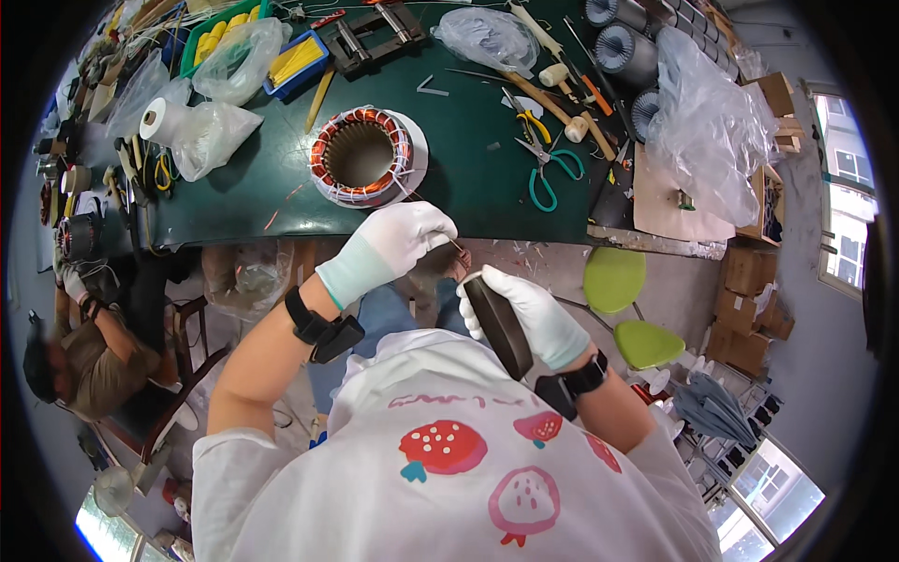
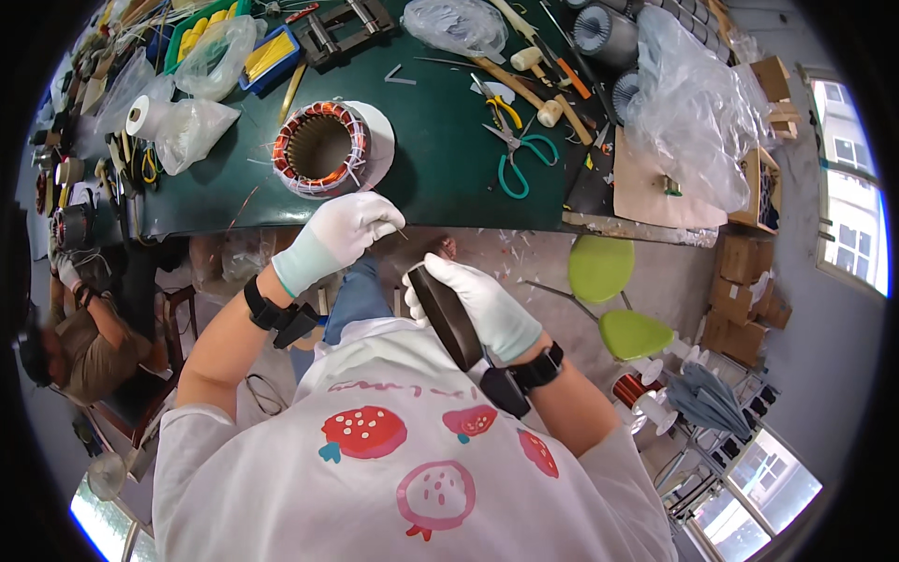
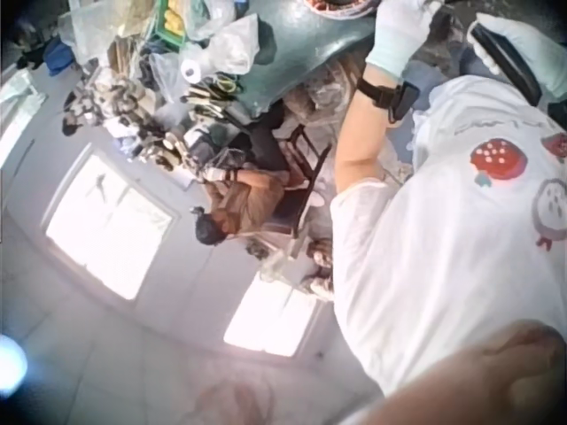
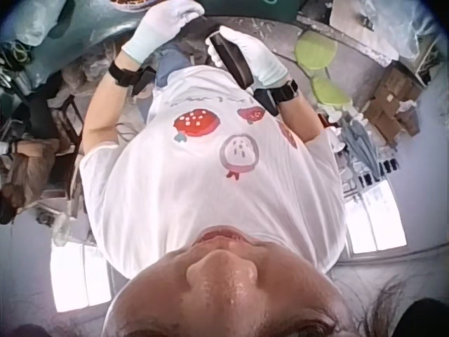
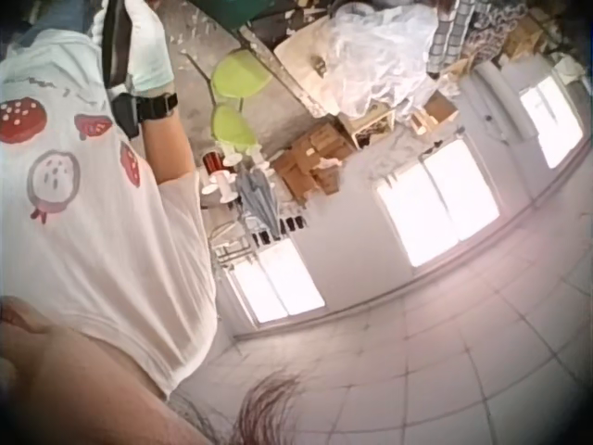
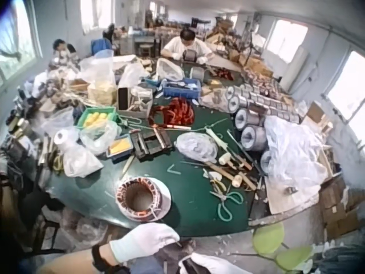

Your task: Assemble the core and housing of an electric motor using hammers and mandrels.

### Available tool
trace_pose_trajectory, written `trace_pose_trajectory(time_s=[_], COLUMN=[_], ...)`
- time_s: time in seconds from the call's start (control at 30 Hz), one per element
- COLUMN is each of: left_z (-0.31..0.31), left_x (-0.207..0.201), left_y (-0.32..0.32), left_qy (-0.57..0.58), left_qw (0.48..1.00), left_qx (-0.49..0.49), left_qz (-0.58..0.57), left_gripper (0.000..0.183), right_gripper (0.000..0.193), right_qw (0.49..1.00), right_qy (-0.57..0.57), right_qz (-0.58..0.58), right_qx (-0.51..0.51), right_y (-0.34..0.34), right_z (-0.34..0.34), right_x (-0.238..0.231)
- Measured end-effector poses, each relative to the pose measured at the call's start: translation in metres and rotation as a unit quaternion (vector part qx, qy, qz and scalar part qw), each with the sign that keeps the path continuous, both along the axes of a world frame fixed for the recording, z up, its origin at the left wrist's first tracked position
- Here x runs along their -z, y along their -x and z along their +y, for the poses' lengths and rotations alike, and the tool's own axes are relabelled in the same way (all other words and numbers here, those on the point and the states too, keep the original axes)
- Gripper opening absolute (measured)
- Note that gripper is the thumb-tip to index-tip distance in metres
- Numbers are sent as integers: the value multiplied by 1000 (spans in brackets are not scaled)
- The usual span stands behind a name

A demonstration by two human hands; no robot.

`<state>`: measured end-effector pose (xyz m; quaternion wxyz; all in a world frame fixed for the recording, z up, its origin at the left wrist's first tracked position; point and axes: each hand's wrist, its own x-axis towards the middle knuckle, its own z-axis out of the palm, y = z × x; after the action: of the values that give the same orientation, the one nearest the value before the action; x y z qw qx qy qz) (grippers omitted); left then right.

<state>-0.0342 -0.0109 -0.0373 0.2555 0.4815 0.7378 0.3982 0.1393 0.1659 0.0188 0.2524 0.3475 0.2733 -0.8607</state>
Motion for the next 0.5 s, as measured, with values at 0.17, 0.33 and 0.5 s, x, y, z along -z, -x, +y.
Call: trace_pose_trajectory(time_s=[0.17,0.33,0.5], left_z=[1,-3,0], left_x=[6,-3,2], left_y=[-3,-2,-4], left_qy=[-44,-4,-18], left_qw=[999,1000,1000], left_qx=[-20,-9,-19], left_qz=[19,-15,6], left_gripper=[11,10,10], right_gripper=[44,44,46], right_qw=[998,1000,999], right_qy=[-38,10,-9], right_qz=[19,-20,33], right_qx=[44,1,30], right_y=[32,-5,22], right_z=[-27,-2,-21], right_x=[15,3,18])
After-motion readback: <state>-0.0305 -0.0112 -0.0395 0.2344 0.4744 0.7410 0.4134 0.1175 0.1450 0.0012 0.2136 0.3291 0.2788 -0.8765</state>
